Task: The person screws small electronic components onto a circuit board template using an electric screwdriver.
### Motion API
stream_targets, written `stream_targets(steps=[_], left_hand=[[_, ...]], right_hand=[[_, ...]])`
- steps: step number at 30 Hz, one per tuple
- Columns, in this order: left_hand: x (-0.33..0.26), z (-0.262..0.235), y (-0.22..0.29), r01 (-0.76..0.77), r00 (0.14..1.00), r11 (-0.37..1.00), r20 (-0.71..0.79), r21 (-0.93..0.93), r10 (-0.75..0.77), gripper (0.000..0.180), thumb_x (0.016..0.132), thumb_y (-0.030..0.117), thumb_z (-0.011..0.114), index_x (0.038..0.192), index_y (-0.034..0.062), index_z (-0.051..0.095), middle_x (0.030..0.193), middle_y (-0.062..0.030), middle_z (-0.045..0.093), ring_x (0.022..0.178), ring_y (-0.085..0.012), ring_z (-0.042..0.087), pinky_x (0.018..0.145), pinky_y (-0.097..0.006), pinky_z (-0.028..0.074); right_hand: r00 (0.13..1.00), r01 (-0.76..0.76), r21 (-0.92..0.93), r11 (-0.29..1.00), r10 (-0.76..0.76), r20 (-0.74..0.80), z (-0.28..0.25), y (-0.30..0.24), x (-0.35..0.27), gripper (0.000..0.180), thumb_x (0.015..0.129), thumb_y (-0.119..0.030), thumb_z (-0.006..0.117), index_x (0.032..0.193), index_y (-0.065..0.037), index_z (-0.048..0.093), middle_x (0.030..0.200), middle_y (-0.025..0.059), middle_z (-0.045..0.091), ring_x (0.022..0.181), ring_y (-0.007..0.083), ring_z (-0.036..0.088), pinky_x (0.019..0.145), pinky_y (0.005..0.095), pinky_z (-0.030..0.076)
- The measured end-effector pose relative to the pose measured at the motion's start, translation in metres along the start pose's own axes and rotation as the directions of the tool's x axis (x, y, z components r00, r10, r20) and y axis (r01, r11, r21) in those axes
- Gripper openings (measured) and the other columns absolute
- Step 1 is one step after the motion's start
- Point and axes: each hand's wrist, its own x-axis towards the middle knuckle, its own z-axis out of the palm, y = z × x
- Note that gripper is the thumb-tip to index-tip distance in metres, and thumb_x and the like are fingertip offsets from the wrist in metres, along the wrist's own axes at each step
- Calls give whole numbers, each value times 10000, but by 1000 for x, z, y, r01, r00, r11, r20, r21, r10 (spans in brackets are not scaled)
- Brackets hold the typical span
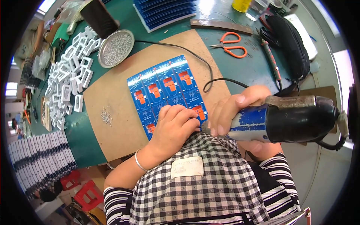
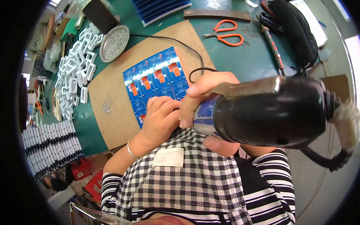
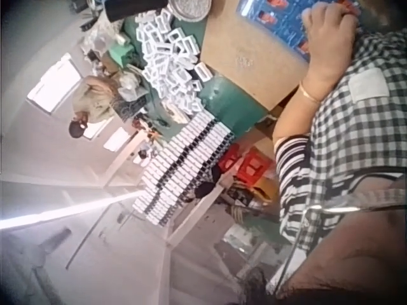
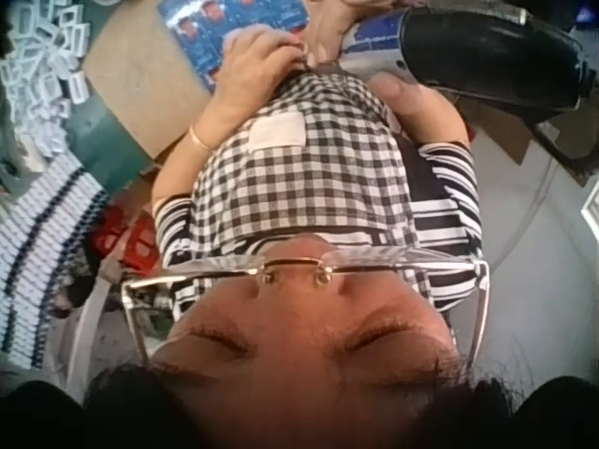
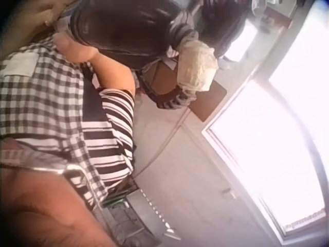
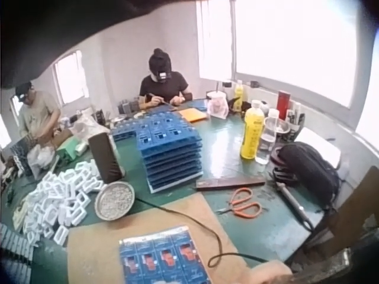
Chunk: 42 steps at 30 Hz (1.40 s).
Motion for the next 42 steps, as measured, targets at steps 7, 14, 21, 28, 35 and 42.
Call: stream_targets(steps=[7,14,21,28,35,42], left_hand=[[-6,6,-4,-19,1000,998,-15,-61,18,121,742,179,634,846,118,624,1000,0,590,1001,-193,520,858,-372,374],[-8,8,-2,-12,998,996,-67,-91,6,127,737,197,648,840,125,628,980,-2,584,1007,-181,512,859,-340,371],[-30,-48,-46,179,950,979,-276,93,-147,116,727,183,698,833,150,663,884,0,625,923,-212,572,828,-375,380],[-99,-88,-116,745,660,624,-387,233,-644,93,776,159,685,868,157,688,885,13,625,920,-201,545,853,-377,322],[-89,-93,-120,569,821,676,-276,469,-500,90,745,152,713,806,152,648,877,16,601,908,-208,526,834,-393,302],[-75,-92,-99,473,879,817,-240,330,-412,95,745,125,687,805,122,614,803,5,621,796,-210,573,815,-396,324]], right_hand=[[989,-75,61,995,82,-126,22,-5,2,675,781,-388,764,1211,-59,363,782,113,597,701,241,605,646,354,499],[998,-13,-87,996,7,-69,31,-3,5,626,819,-439,681,1212,-74,359,735,78,563,610,221,566,606,346,458],[997,-47,-200,979,58,49,36,-3,10,541,816,-356,729,1126,-91,374,754,98,602,670,236,600,643,383,490],[995,-69,-146,987,79,62,38,3,14,536,811,-340,736,1125,-85,386,735,98,590,656,228,602,626,363,491],[972,-87,79,993,102,-210,9,23,19,602,799,-459,591,1192,-45,396,669,52,522,523,175,530,541,314,446],[884,13,386,923,170,-436,-3,15,19,609,786,-454,558,1211,-48,398,686,113,548,578,248,573,593,397,494]])
